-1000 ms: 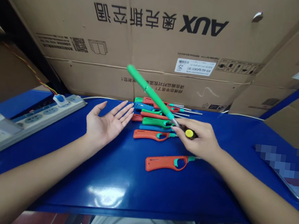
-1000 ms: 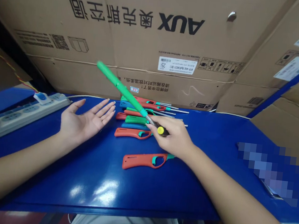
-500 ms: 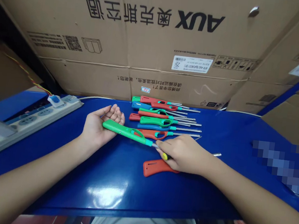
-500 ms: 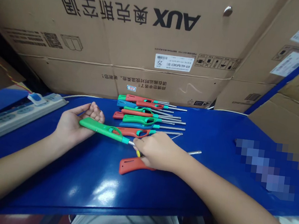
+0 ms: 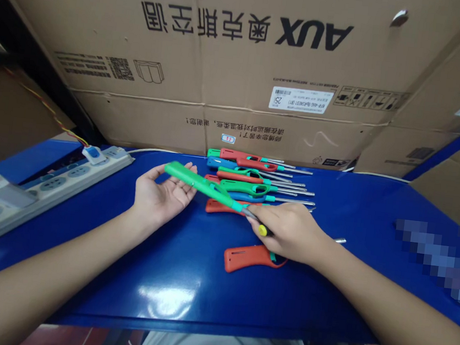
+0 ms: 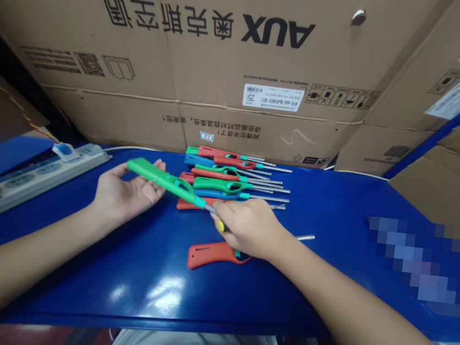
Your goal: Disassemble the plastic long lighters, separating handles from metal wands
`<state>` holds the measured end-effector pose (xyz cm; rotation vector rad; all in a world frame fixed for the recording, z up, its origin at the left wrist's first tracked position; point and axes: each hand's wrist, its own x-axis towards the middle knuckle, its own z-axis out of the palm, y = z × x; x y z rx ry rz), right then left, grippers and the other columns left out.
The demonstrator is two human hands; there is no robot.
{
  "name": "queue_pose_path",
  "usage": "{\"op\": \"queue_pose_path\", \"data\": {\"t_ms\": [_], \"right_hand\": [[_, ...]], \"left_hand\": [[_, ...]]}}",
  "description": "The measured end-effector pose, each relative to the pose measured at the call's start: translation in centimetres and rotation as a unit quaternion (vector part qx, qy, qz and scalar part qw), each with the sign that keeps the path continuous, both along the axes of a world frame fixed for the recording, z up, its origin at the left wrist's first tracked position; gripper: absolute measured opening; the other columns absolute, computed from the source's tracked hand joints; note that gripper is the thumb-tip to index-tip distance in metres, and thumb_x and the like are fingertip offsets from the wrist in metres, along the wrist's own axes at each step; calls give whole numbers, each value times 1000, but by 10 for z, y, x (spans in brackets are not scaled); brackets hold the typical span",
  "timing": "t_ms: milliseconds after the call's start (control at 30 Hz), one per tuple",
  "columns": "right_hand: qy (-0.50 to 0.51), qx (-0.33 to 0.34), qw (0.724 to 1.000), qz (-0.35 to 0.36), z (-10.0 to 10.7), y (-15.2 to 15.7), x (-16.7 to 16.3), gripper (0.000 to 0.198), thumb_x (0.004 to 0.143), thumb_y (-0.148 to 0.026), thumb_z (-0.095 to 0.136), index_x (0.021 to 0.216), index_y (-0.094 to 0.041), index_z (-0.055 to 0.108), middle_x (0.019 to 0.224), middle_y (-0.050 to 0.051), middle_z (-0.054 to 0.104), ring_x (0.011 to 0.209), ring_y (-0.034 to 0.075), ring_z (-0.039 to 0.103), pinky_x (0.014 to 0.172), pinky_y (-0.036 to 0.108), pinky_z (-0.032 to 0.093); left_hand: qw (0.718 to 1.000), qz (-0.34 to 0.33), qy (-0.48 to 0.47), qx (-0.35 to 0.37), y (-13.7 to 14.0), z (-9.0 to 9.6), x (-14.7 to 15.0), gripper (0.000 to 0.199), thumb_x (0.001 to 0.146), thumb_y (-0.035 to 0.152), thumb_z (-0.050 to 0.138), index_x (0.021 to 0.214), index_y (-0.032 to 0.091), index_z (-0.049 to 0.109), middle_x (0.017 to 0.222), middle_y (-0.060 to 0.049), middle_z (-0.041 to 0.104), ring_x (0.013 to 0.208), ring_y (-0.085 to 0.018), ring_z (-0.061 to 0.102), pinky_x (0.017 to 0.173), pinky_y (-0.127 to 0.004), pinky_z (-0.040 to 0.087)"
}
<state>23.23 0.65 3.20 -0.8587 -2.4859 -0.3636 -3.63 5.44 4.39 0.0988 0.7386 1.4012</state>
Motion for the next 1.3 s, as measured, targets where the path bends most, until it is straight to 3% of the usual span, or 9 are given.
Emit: {"op": "queue_pose_path", "data": {"t_ms": [167,267,367,500,600,800,967,1167,1300], "right_hand": [[161,85,983,1,1,-1,-2,16,97,-19,59,111,-17,67,90,2,81,66,11,72,63,23,51],[145,99,984,9,3,0,-1,15,96,-19,60,109,-16,68,88,2,80,64,12,71,60,24,50],[97,83,992,-3,7,2,3,12,94,-20,60,99,-16,71,79,0,78,59,13,68,55,27,45],[78,40,995,-46,14,6,13,15,93,-23,59,87,-19,72,68,-3,72,53,12,63,51,27,38],[84,38,994,-59,16,8,17,18,94,-25,57,87,-20,72,68,-3,72,56,12,63,53,26,36],[35,-15,995,-88,19,6,16,28,97,-30,50,82,-21,71,66,-1,72,54,12,60,53,29,32],[12,-8,997,-75,16,7,16,28,97,-32,50,86,-21,73,70,-1,75,57,14,64,54,30,32],[-11,-23,995,-94,14,10,17,28,93,-33,50,76,-21,69,60,-1,70,52,15,60,51,29,25],[4,-95,988,-122,19,16,22,31,89,-39,54,65,-21,59,57,-1,62,53,14,52,52,27,23]], "left_hand": [[1000,-17,-2,-12,-2,2,3,42,98,26,41,131,5,57,95,-16,75,85,-23,78,75,-32,66],[999,-30,26,-21,0,4,3,40,98,23,41,128,4,58,95,-16,75,88,-23,77,77,-31,65],[989,-79,124,-29,6,5,-1,30,93,17,46,112,6,65,84,-13,73,74,-21,75,69,-29,64],[944,-126,303,30,15,4,-8,18,88,17,52,85,10,69,72,-9,68,61,-16,66,60,-24,57],[903,-122,402,91,18,-2,-9,23,88,20,53,70,13,66,63,-5,62,55,-13,59,55,-21,49],[849,-125,497,128,19,-22,-6,49,94,22,48,46,17,55,41,-1,43,40,-12,39,46,-24,30],[810,-102,552,170,14,-28,-5,55,98,24,47,44,17,55,40,0,43,43,-12,38,52,-26,28],[813,-78,548,182,13,-31,-4,58,101,27,39,48,18,58,47,-3,53,50,-15,49,57,-25,37],[837,-16,513,190,15,-33,-5,42,101,26,40,65,19,60,67,-4,62,66,-17,61,67,-24,47]]}}
